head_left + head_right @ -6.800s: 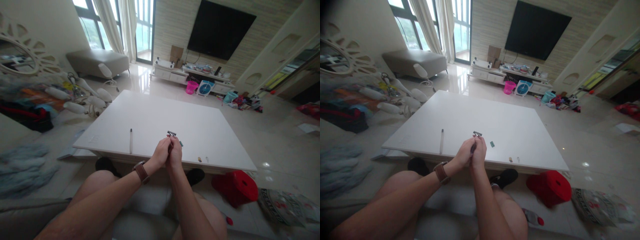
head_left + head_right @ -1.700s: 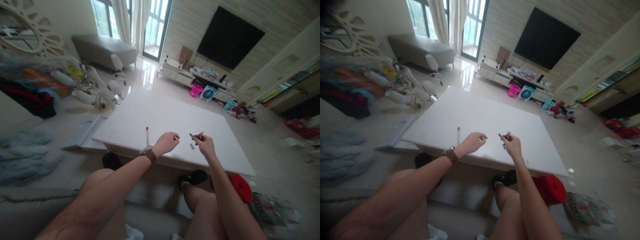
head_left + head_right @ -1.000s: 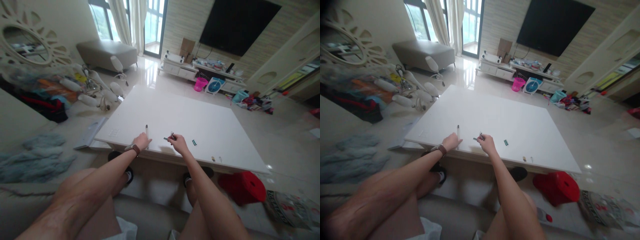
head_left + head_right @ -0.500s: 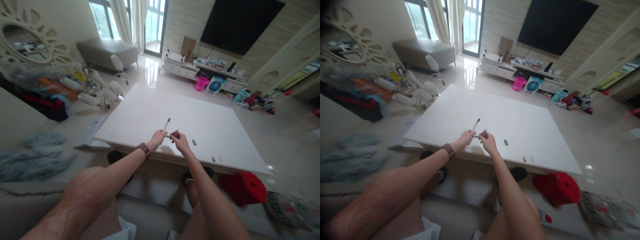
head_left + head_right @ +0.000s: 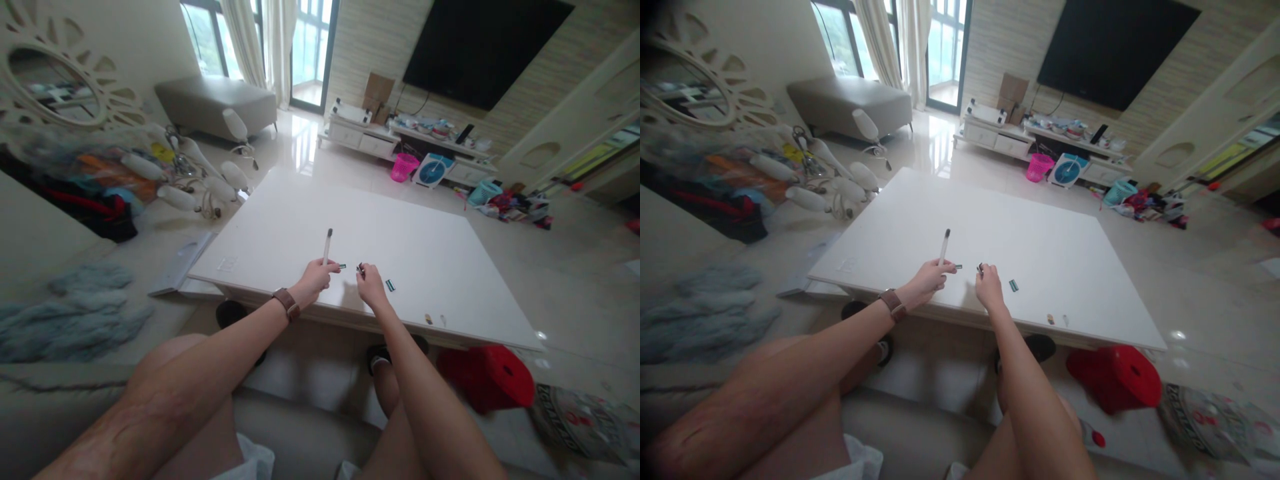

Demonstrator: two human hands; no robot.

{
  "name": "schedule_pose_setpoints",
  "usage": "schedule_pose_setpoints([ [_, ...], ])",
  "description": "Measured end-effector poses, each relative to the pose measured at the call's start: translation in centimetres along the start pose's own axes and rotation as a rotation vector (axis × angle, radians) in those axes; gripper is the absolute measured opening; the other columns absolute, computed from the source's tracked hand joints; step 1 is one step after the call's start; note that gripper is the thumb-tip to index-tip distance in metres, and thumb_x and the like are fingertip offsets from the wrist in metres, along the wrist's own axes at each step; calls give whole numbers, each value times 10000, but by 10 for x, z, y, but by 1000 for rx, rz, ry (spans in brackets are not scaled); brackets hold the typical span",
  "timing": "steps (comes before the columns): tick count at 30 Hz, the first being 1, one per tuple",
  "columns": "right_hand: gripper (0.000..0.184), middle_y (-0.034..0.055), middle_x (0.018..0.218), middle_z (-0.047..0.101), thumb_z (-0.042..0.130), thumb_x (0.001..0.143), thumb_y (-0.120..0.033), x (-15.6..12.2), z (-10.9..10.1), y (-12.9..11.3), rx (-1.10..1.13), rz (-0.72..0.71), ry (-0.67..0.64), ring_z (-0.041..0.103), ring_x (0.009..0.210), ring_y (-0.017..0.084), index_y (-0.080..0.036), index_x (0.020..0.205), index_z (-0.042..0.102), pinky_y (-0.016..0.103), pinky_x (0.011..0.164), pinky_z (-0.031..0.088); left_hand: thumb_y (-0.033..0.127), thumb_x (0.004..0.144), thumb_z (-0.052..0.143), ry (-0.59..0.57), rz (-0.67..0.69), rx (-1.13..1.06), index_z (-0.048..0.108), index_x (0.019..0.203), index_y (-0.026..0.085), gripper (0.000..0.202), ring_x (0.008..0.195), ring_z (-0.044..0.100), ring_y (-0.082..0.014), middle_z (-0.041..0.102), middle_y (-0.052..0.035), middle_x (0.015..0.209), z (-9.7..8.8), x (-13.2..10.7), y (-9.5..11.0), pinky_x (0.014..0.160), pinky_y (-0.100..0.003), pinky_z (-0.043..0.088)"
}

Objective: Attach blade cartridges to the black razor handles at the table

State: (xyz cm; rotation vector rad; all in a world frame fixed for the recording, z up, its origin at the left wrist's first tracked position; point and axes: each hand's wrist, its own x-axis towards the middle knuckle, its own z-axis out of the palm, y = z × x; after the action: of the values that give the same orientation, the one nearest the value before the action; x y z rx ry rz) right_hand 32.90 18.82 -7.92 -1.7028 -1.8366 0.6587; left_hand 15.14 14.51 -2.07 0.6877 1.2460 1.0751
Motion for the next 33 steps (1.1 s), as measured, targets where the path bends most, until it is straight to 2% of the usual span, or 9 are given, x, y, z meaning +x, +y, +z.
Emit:
schedule_pose_setpoints([
  [9,96,56,812,658,636,787,-220,-3,-5,31,-225,99,-54,598,793,208,-196,873,672,313,752,420,154,818,625,-55,-32,-132,572,829,142,56,386,238,-9,665,-64,786,0,-10,13,382,-196,152],
  [13,66,58,775,672,663,763,-236,-5,-7,35,-244,135,-59,608,791,213,-206,707,650,308,731,413,144,817,632,-55,-26,-113,579,828,140,54,390,239,-13,686,-77,807,0,-12,16,384,-200,164],
  [17,44,63,826,687,688,729,-229,-4,-10,30,-178,126,-38,612,831,208,-196,746,665,314,774,427,147,801,640,-77,-31,-75,585,822,143,59,402,243,-20,703,-85,832,-1,-15,19,394,-206,171],
  [20,180,78,915,701,665,770,-331,1,-15,12,-64,95,-27,619,857,204,-178,862,685,325,799,454,181,775,661,-150,-51,-23,616,813,136,74,422,262,-32,706,-90,811,-1,-16,19,406,-216,160],
  [23,438,79,952,720,425,918,-525,0,-21,-18,123,46,-86,650,856,187,-185,969,695,306,742,495,247,738,696,-279,-68,43,663,821,132,146,438,266,-42,713,-94,807,-1,-18,18,422,-230,140],
  [25,584,105,1020,720,305,941,-606,-6,-25,-40,456,15,-191,663,912,204,-181,1048,692,300,698,507,269,711,712,-356,-64,79,689,833,130,186,445,260,-45,716,-93,806,0,-20,18,432,-234,131],
  [27,549,123,1025,719,440,892,-628,-14,-27,-56,758,13,-327,662,926,231,-175,1070,696,292,647,498,262,690,721,-407,-61,114,701,820,125,190,450,258,-51,698,-74,741,2,-23,18,436,-235,127],
  [30,448,118,937,726,660,786,-553,-22,-28,-67,865,66,-476,659,785,219,-159,994,703,263,532,443,245,673,729,-440,-51,155,704,787,133,162,452,263,-61,655,-34,635,3,-28,17,432,-229,132],
  [33,350,88,925,728,683,771,-520,-17,-30,-63,974,96,-337,669,811,205,-181,849,653,272,581,480,234,684,721,-466,-31,230,710,715,126,113,454,316,-63,678,-50,652,3,-30,15,426,-226,192],
])
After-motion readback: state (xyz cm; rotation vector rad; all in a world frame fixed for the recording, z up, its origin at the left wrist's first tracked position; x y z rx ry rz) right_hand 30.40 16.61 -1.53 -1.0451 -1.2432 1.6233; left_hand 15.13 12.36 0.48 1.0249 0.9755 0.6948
